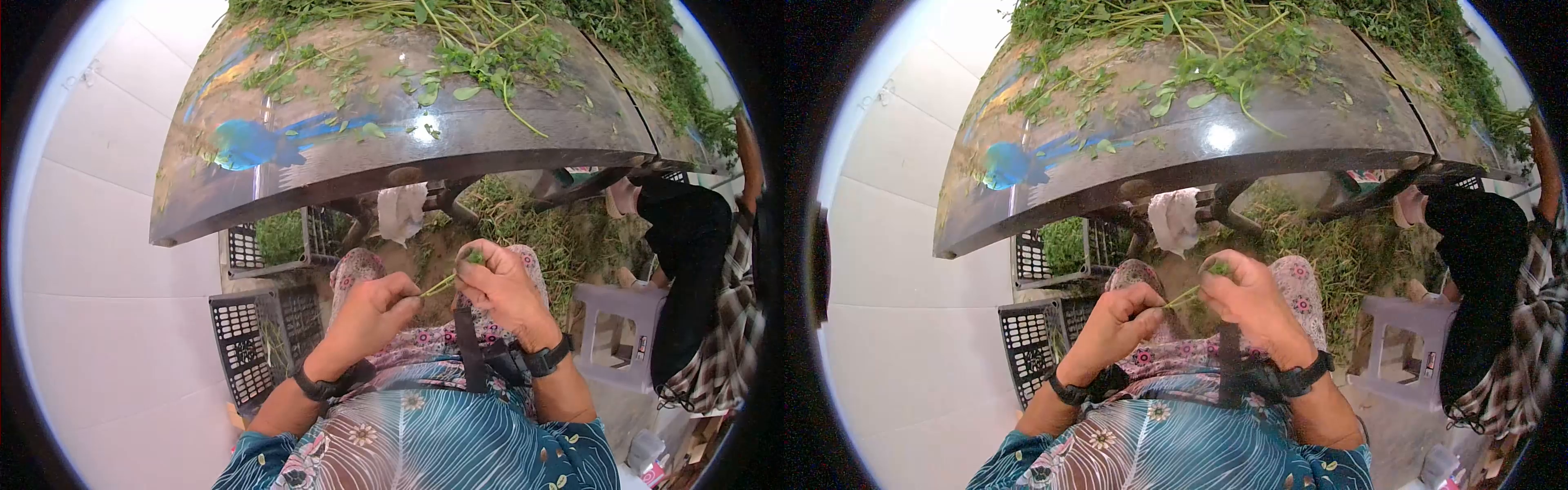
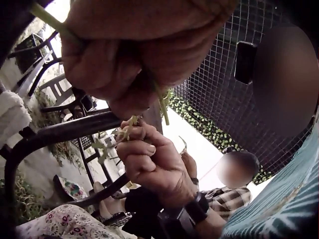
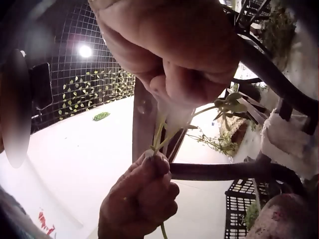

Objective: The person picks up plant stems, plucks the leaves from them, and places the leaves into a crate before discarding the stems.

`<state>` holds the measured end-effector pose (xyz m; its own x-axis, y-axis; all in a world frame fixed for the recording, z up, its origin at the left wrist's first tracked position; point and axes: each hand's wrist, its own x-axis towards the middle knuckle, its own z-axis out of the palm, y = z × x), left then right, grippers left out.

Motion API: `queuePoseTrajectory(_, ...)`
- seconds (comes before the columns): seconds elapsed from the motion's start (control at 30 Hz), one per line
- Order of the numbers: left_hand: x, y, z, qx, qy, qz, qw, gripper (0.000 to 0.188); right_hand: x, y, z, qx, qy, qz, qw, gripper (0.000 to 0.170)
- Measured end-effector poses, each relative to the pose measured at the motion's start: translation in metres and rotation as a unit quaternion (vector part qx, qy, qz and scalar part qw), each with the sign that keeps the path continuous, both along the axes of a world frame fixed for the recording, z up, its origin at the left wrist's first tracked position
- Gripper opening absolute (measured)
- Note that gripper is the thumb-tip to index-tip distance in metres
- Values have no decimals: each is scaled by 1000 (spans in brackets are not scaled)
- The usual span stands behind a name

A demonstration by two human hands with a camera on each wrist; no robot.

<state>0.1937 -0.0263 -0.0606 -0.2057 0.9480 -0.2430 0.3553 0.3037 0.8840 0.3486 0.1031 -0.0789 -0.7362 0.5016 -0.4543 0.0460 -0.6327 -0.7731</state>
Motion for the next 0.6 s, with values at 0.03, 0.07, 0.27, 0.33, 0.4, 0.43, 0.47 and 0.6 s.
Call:
queuePoseTrajectory(0.03, 0, 0, 0, 4, 5, -4, 1000, 9, 1, 1, 2, 46, -27, 28, 998, 8)
queuePoseTrajectory(0.07, -1, -1, 1, -2, 6, -4, 1000, 9, 2, 2, 6, 89, -54, 56, 993, 10)
queuePoseTrajectory(0.27, -4, -4, -1, 19, 57, -26, 998, 8, 9, 3, -9, 554, -81, 165, 812, 20)
queuePoseTrajectory(0.33, -3, -6, -9, 33, 74, -36, 996, 8, 6, -1, -7, 577, -96, 137, 799, 20)
queuePoseTrajectory(0.4, -1, -4, -7, 32, 83, -32, 996, 8, 2, -1, -5, 534, -106, 77, 835, 20)
queuePoseTrajectory(0.43, -1, -3, -6, 32, 87, -30, 995, 9, 1, 0, -2, 423, -120, 39, 897, 19)
queuePoseTrajectory(0.47, -1, -3, -4, 20, 58, -17, 998, 9, 0, 3, 3, 305, -131, 0, 943, 19)
queuePoseTrajectory(0.6, -4, -4, -1, -13, -22, 30, 999, 8, 17, 28, -15, -37, 112, -139, 983, 15)
